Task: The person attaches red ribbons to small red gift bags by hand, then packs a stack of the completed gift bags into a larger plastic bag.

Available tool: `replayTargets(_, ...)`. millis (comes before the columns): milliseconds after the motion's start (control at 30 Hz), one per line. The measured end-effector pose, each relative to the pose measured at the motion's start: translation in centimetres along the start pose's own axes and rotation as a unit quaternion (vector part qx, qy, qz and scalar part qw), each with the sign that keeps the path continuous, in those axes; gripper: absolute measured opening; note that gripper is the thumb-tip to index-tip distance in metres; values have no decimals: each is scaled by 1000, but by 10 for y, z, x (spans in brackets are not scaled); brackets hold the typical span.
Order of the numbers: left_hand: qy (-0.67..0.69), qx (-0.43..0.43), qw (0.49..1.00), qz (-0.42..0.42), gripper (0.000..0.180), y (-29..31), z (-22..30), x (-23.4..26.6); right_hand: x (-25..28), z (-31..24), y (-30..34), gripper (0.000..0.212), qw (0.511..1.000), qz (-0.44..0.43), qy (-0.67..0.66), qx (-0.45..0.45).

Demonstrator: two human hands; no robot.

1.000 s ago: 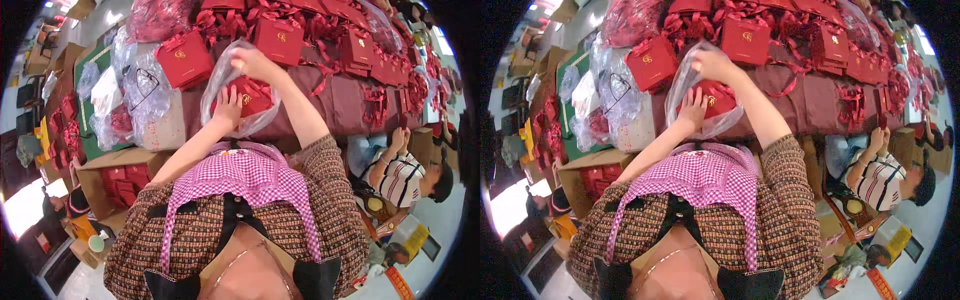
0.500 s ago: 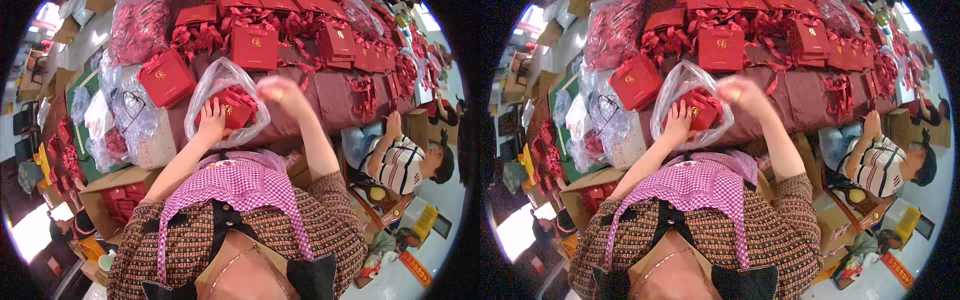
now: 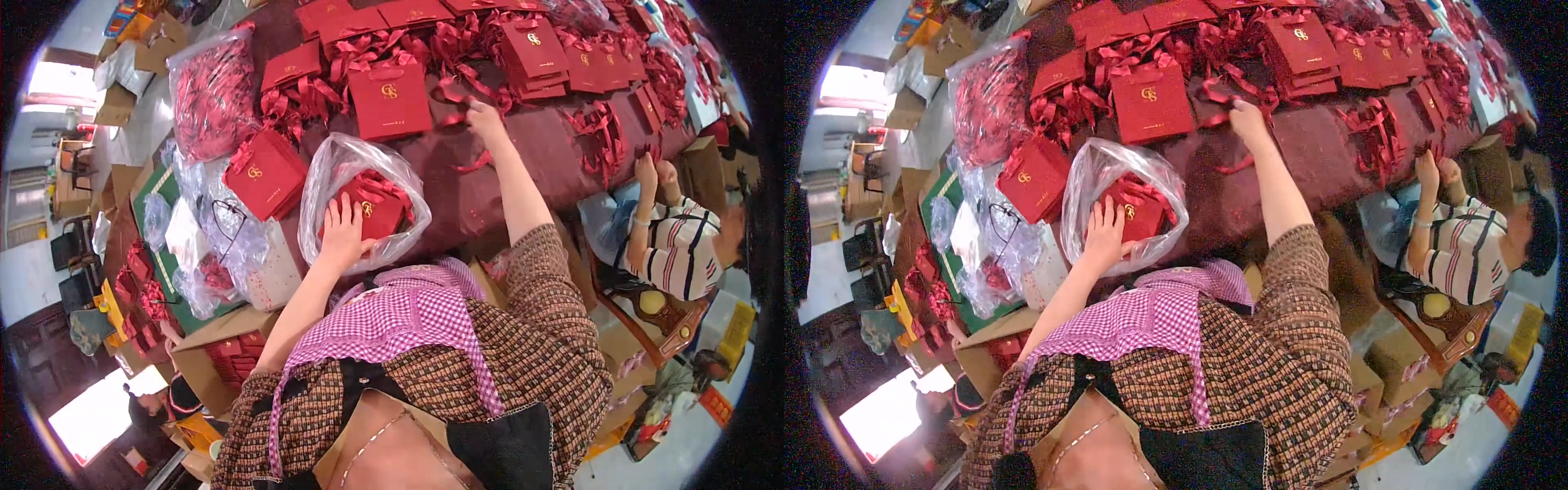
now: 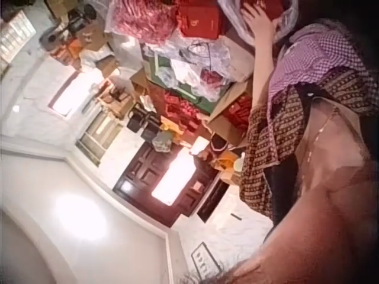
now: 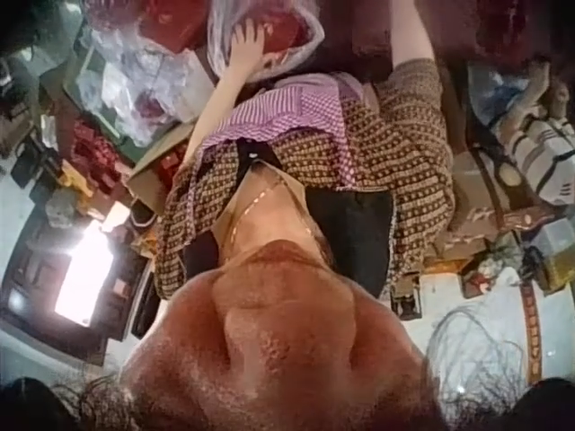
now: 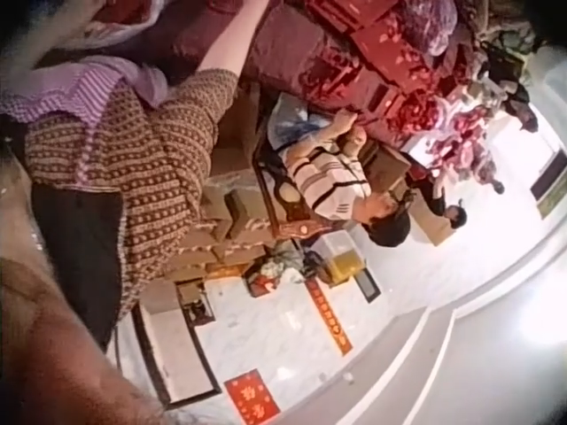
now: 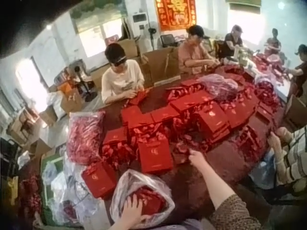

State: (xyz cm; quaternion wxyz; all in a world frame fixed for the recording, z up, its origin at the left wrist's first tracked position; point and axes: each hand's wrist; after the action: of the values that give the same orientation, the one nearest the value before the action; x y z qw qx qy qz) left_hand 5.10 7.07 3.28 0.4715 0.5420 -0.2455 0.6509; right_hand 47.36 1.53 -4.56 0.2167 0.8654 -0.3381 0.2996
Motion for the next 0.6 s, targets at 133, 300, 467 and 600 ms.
replayTargets(133,7,24,1000,-16,91,4,0,5,15,-13,31,32,994,19,-61,-93)
replayTargets(300,14,29,999,-21,92,2,1,8,26,-75,41,43,963,-56,-261,-23)
replayTargets(467,10,33,999,-19,92,3,2,9,1,-127,26,77,979,-102,-168,47)
replayTargets(600,4,23,999,-24,91,-3,7,12,-36,-103,-12,78,942,-212,-261,-16)
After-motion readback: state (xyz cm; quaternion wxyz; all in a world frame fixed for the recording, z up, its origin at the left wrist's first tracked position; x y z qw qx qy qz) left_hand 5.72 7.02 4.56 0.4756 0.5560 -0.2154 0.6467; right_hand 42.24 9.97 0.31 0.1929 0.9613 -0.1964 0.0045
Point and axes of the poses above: each hand's wrist, its own y-axis away from the middle knuckle, its own x-axis out of the back of the hand, z = x × y, and after that the axes turned 12 degrees about y, right-handed
